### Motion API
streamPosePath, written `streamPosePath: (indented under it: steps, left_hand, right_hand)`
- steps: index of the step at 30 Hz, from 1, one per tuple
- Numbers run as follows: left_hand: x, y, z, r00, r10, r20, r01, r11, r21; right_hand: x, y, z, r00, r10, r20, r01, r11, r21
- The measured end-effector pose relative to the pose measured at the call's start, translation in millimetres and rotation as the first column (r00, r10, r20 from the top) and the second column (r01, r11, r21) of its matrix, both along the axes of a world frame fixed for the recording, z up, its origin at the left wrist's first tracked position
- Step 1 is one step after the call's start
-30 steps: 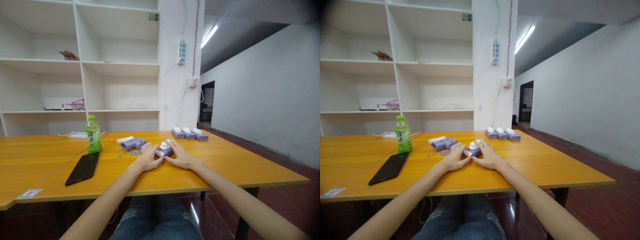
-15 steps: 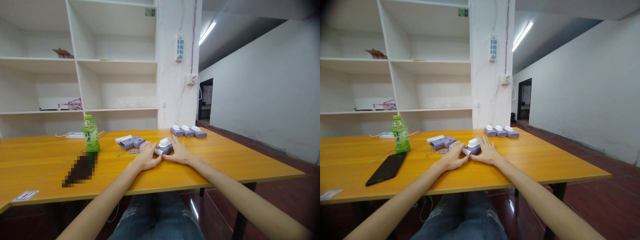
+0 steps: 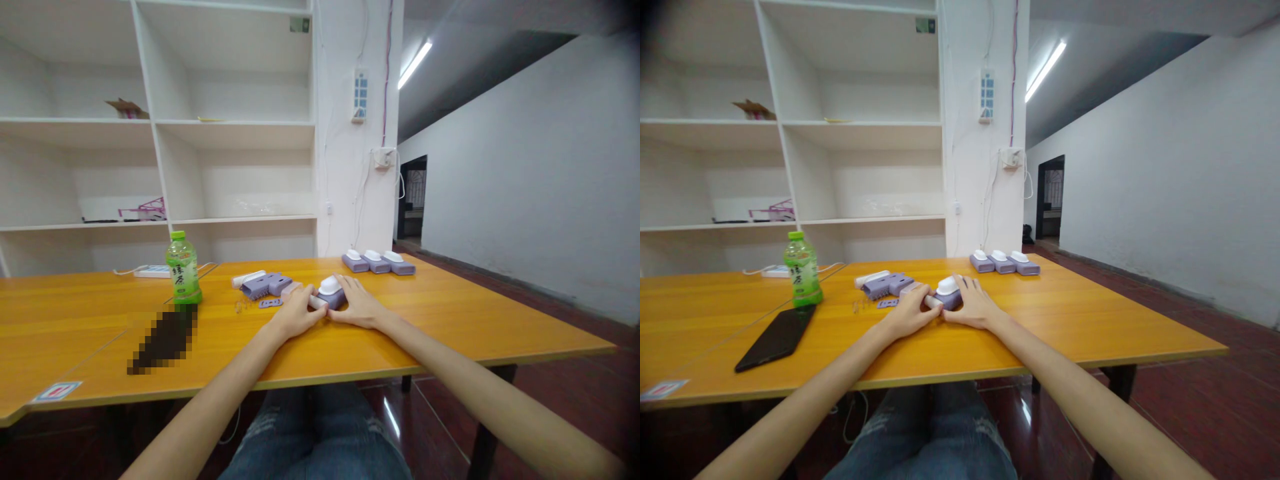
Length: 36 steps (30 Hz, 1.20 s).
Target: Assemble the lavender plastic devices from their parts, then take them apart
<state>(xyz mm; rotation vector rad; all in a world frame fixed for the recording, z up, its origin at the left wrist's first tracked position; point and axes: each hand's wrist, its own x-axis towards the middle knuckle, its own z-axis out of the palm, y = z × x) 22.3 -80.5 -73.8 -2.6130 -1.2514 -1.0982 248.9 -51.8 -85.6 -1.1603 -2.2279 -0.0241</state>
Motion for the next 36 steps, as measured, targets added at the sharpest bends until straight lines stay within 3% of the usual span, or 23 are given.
streamPosePath:
  steps: [12, 19, 27, 36]
  left_hand:
    - [2.2, 4.3, -2.6, 1.0, 0.008, -0.017, -0.008, 1.0, -0.011]
    - [-9.2, -2.7, -0.7, 0.997, -0.047, -0.066, 0.046, 0.999, -0.014]
    - [-14.3, 2.2, 0.3, 0.99, -0.018, -0.138, 0.021, 1.0, 0.02]
    - [-33.1, 12.8, -0.5, 0.96, 0.194, -0.203, -0.183, 0.98, 0.072]
  right_hand:
    - [-3.6, 0.6, -3.2, 1.0, 0.004, 0.016, -0.004, 1.0, -0.002]
    - [8.5, 0.1, -1.1, 1.0, 0.031, -0.004, -0.031, 1.0, 0.004]
    - [20.3, 3.8, 0.9, 0.999, 0.009, -0.044, -0.006, 0.998, 0.065]
    - [19.2, 9.0, -2.4, 0.997, -0.046, -0.065, 0.053, 0.993, 0.102]
